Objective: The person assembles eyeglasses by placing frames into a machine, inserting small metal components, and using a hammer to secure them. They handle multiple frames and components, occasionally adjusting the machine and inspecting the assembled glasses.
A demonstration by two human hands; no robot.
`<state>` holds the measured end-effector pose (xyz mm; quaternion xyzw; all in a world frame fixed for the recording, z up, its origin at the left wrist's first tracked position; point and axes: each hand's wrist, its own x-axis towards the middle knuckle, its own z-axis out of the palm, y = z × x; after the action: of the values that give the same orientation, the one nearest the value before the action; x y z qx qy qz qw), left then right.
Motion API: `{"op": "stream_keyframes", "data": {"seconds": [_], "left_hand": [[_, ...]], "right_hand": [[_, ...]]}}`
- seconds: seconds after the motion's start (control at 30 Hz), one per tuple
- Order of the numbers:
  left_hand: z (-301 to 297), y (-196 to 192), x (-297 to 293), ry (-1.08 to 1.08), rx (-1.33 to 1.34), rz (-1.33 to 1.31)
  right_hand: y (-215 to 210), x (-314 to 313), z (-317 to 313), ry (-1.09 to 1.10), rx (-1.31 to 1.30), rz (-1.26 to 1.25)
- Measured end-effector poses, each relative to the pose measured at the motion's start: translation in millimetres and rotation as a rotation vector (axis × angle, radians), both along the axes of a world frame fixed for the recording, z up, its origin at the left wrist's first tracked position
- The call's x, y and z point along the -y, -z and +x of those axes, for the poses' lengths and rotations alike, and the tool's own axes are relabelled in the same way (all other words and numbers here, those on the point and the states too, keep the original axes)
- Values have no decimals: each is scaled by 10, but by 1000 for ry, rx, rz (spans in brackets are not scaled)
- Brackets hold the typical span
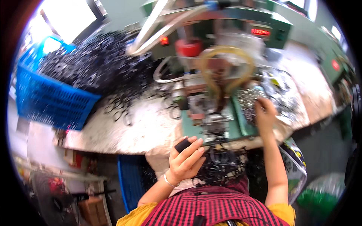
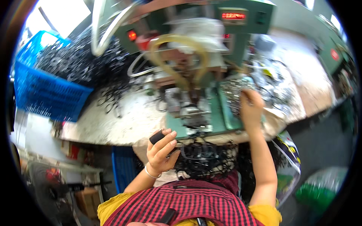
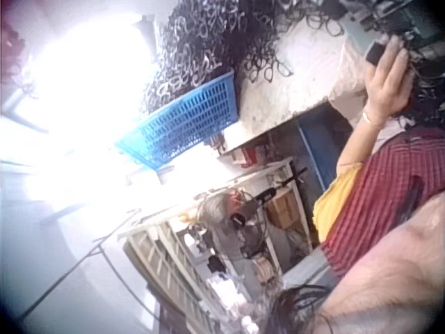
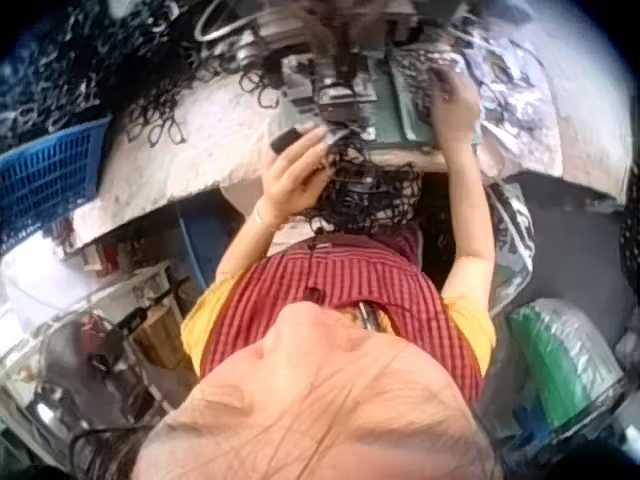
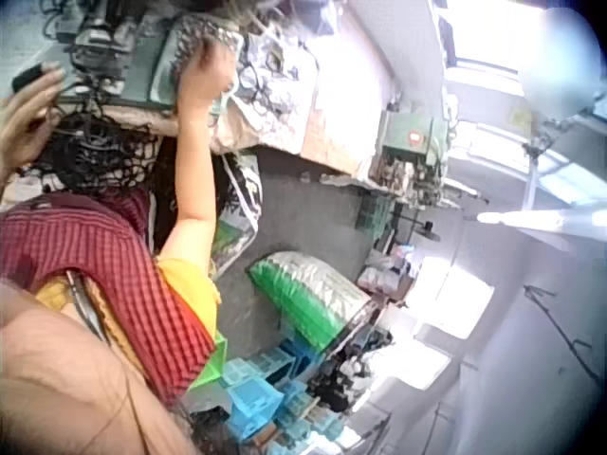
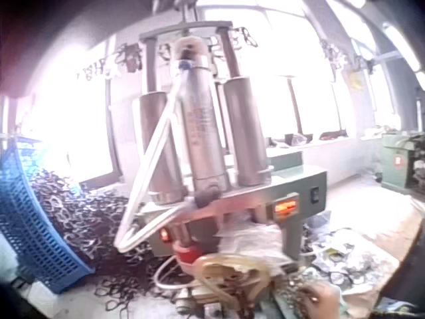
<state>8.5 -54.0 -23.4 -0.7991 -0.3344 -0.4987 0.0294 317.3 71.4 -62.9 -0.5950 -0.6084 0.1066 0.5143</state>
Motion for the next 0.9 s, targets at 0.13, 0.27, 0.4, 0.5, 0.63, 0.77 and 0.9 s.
{"op": "stream_keyframes", "data": {"seconds": [0.13, 0.27, 0.4, 0.5, 0.63, 0.77, 0.9], "left_hand": [[-855, 286, -37, -582, 142, -83], [-2254, 518, -668, -821, 66, -310], [-2959, 622, -1484, -1272, -123, -441], [-3223, 814, -1898, -1369, 8, -801], [-3091, 1412, -1851, -1239, 25, -758], [-2219, 1316, -1424, -979, -167, -379], [-1561, 883, -1257, -795, 108, -400]], "right_hand": [[250, 320, 256, 48, -728, 28], [242, 43, -28, -56, -599, -3], [-68, -40, -317, -90, -443, 45], [-82, 25, -255, 3, -316, 76], [-8, 362, -26, 174, -65, 165], [20, 682, 132, 209, -92, 113], [-326, 665, -166, -84, -173, 100]]}}
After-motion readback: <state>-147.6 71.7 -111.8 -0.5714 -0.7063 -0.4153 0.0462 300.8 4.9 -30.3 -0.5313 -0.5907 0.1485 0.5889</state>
